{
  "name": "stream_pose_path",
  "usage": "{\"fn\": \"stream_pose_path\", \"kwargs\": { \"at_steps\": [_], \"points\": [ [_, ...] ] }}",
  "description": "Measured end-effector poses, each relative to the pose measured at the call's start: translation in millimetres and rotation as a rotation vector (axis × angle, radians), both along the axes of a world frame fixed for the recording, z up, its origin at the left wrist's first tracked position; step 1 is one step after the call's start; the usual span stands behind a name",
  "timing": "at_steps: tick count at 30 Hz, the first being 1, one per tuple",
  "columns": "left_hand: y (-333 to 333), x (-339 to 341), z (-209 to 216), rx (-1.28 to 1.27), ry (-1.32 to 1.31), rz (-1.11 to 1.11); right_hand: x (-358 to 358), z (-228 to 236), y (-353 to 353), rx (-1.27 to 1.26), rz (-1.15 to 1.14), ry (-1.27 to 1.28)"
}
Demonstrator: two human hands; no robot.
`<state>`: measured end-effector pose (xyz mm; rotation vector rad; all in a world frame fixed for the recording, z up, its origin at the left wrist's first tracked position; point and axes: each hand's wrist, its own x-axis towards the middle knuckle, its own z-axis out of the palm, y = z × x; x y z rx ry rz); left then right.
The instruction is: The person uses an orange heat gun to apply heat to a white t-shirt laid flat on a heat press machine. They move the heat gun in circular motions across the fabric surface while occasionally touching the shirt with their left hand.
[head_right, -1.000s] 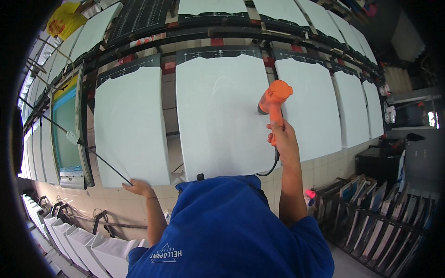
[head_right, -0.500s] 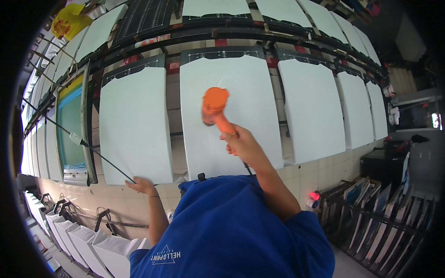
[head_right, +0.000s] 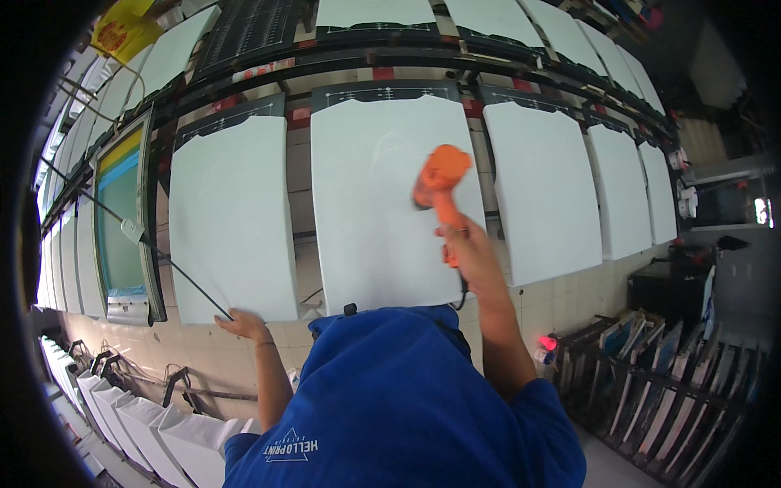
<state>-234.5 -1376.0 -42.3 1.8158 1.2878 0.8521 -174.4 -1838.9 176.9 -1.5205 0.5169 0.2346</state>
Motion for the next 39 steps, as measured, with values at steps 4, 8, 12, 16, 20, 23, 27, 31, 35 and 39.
{"fn": "stream_pose_path", "kwargs": {
  "at_steps": [4,8,12,16,20,23,27,31,35,39],
  "points": [
    [5,-3,-5,0.047,0.066,-0.027,13,-1,56,0.143,0.326,0.050],
    [3,-4,0,0.053,0.145,-0.041,17,1,79,0.216,0.414,0.029],
    [9,-6,1,-0.043,0.162,-0.009,11,-7,46,0.191,0.309,0.033],
    [-6,4,16,-0.170,0.174,0.084,-7,-7,-22,0.044,0.109,0.021],
    [-16,9,21,-0.167,0.140,0.171,-18,0,-64,-0.049,-0.066,0.001],
    [-7,5,3,-0.068,0.149,0.162,-22,2,-66,-0.024,-0.063,-0.014],
    [-7,7,-1,-0.056,0.151,0.158,-15,6,-31,0.041,0.087,0.013],
    [-29,15,37,-0.147,0.115,0.159,-5,-1,24,0.210,0.335,0.018],
    [-26,10,35,-0.121,0.164,0.184,6,4,64,0.220,0.532,0.023],
    [-26,12,37,-0.158,0.164,0.162,4,2,55,0.192,0.505,0.054]
  ]
}}
